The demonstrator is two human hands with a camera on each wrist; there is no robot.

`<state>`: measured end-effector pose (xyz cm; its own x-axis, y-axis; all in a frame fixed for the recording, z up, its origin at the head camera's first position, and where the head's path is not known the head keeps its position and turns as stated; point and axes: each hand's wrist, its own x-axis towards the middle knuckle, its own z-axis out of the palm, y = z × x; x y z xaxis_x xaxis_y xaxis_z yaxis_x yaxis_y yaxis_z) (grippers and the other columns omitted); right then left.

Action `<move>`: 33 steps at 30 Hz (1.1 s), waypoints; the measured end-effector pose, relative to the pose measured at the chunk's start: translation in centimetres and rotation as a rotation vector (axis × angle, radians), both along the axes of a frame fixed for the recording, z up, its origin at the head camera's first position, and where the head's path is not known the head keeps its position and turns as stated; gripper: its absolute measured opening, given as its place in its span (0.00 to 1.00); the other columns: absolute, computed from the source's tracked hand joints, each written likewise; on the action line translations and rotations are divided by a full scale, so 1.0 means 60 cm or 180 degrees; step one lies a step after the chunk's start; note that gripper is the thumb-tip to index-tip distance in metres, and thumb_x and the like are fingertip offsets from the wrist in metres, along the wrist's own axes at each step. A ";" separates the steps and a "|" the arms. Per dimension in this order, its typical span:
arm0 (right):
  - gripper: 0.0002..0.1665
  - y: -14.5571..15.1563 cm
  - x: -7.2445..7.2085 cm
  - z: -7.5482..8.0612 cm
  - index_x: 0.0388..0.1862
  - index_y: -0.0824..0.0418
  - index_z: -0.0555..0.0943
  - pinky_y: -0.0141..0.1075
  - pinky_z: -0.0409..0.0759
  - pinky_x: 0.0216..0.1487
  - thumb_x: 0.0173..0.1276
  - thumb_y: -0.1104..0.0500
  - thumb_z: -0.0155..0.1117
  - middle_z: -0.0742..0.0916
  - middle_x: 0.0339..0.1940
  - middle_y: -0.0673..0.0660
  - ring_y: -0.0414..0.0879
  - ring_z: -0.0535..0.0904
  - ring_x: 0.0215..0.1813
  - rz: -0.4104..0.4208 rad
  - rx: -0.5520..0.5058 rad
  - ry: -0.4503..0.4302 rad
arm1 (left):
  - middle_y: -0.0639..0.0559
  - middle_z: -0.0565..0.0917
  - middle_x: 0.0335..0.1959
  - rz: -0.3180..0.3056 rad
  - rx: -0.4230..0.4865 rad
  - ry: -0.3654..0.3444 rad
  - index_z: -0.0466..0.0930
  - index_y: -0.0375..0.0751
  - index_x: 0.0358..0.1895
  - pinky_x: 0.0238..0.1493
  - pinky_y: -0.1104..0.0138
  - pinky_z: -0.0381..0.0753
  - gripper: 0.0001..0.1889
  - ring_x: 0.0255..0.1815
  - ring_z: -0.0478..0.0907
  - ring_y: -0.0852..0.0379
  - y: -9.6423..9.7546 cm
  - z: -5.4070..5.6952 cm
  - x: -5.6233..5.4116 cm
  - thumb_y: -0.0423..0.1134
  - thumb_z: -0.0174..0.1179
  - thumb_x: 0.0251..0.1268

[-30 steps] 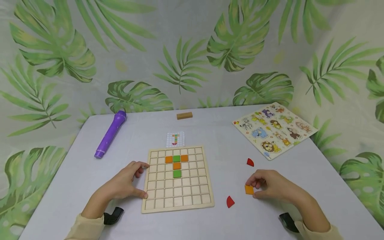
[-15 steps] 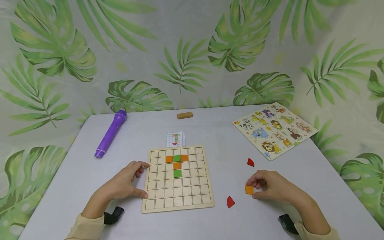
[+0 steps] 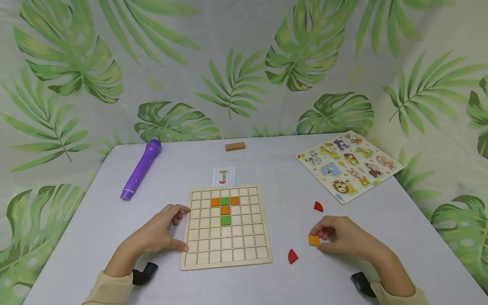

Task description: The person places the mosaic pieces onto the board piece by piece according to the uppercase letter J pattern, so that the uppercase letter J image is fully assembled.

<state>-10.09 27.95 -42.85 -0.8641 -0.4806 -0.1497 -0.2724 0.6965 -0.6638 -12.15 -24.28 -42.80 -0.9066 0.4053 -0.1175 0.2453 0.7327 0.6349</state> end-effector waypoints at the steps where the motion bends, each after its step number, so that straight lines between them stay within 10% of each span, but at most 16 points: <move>1: 0.16 -0.001 0.000 0.000 0.47 0.53 0.89 0.26 0.80 0.46 0.62 0.56 0.84 0.86 0.37 0.42 0.35 0.77 0.40 0.0012 -0.0003 0.0033 | 0.50 0.77 0.52 0.0001 0.0000 -0.0002 0.73 0.41 0.72 0.51 0.65 0.76 0.52 0.53 0.72 0.54 0.000 0.000 0.000 0.49 0.90 0.40; 33: 0.14 -0.118 -0.029 0.010 0.47 0.49 0.88 0.31 0.84 0.50 0.64 0.56 0.82 0.87 0.40 0.41 0.38 0.81 0.44 0.0411 -0.0174 0.0307 | 0.50 0.77 0.53 0.0056 -0.0032 -0.0036 0.72 0.42 0.73 0.50 0.65 0.75 0.53 0.53 0.72 0.55 0.000 -0.007 -0.001 0.48 0.90 0.39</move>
<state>-11.84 20.87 -42.24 -0.8036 -0.5938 -0.0396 -0.4217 0.6151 -0.6662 -12.23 -24.31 -43.24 -0.9121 0.3882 -0.1318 0.2252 0.7431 0.6302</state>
